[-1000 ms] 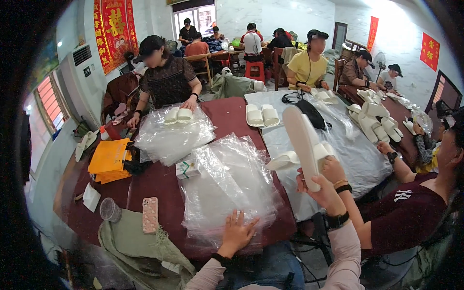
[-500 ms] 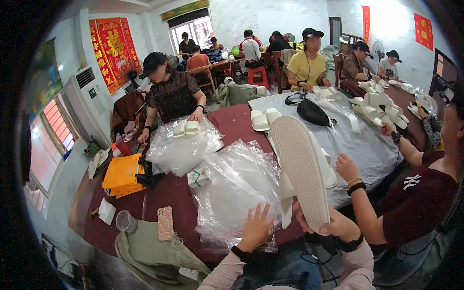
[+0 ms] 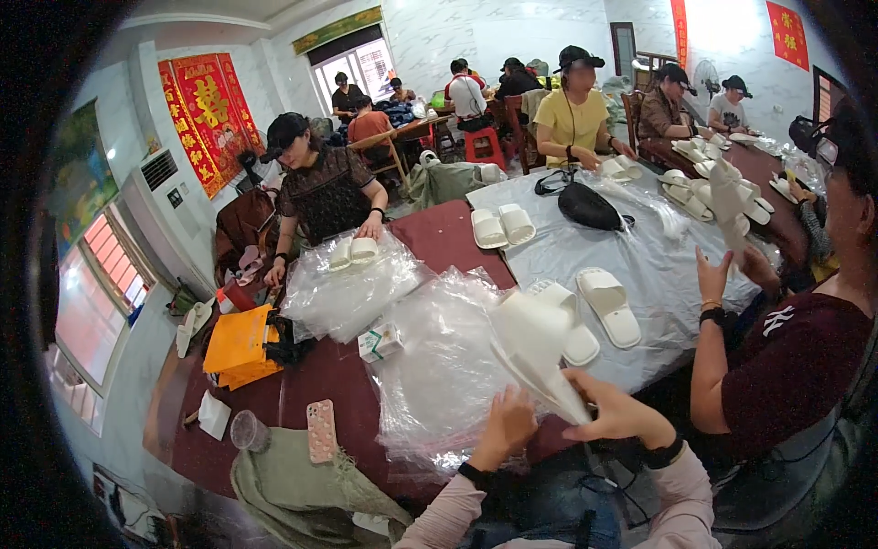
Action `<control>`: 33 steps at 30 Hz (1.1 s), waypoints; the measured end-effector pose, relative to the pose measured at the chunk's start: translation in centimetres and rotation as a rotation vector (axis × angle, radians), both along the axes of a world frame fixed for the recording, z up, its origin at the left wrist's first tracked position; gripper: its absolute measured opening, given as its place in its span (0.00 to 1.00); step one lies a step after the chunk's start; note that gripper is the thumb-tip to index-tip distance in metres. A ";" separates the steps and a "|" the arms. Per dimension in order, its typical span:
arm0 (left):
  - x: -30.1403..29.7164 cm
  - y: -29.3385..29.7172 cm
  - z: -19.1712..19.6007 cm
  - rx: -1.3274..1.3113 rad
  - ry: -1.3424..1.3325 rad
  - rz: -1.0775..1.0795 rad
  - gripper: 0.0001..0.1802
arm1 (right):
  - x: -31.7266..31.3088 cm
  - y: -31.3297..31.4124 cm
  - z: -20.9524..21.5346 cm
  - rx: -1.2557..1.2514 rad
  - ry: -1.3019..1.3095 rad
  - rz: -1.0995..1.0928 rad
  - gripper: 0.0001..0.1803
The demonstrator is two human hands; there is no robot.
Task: Packaging white slide-on footwear into plastic bags at a manufacturing table.
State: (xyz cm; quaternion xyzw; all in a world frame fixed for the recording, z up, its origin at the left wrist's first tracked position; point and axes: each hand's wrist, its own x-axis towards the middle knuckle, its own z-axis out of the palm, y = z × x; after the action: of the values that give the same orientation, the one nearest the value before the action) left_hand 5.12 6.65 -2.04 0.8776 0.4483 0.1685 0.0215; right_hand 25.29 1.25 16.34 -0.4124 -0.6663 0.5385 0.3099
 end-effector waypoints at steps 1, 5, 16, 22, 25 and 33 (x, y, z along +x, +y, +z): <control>-0.1 -0.2 -0.5 0.108 -0.064 -0.037 0.20 | -0.5 0.2 -0.4 0.001 0.004 -0.001 0.46; -1.8 -2.3 -1.8 -0.084 -0.398 -0.137 0.20 | -3.8 0.6 -2.7 0.389 -0.491 0.081 0.45; -5.1 -4.7 -2.7 -0.213 -0.297 -0.062 0.24 | -3.1 0.8 -14.7 0.381 -0.441 0.295 0.50; -6.0 -4.0 -8.4 -0.161 -0.243 -0.035 0.29 | -7.4 -0.6 -13.5 0.373 -0.692 0.206 0.47; -4.8 -4.2 -3.9 -0.153 -0.191 -0.090 0.29 | -7.0 -0.9 -13.7 0.452 -0.797 0.026 0.45; -5.7 -4.8 -0.3 -0.341 -0.217 -0.061 0.23 | -6.3 0.1 -13.0 0.624 -0.891 -0.239 0.28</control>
State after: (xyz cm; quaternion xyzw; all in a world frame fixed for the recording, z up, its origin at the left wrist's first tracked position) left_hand -0.57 1.85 -2.38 0.8510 0.4387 0.1831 0.2231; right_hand 18.97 1.35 3.30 -0.5617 -0.8093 0.0505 0.1644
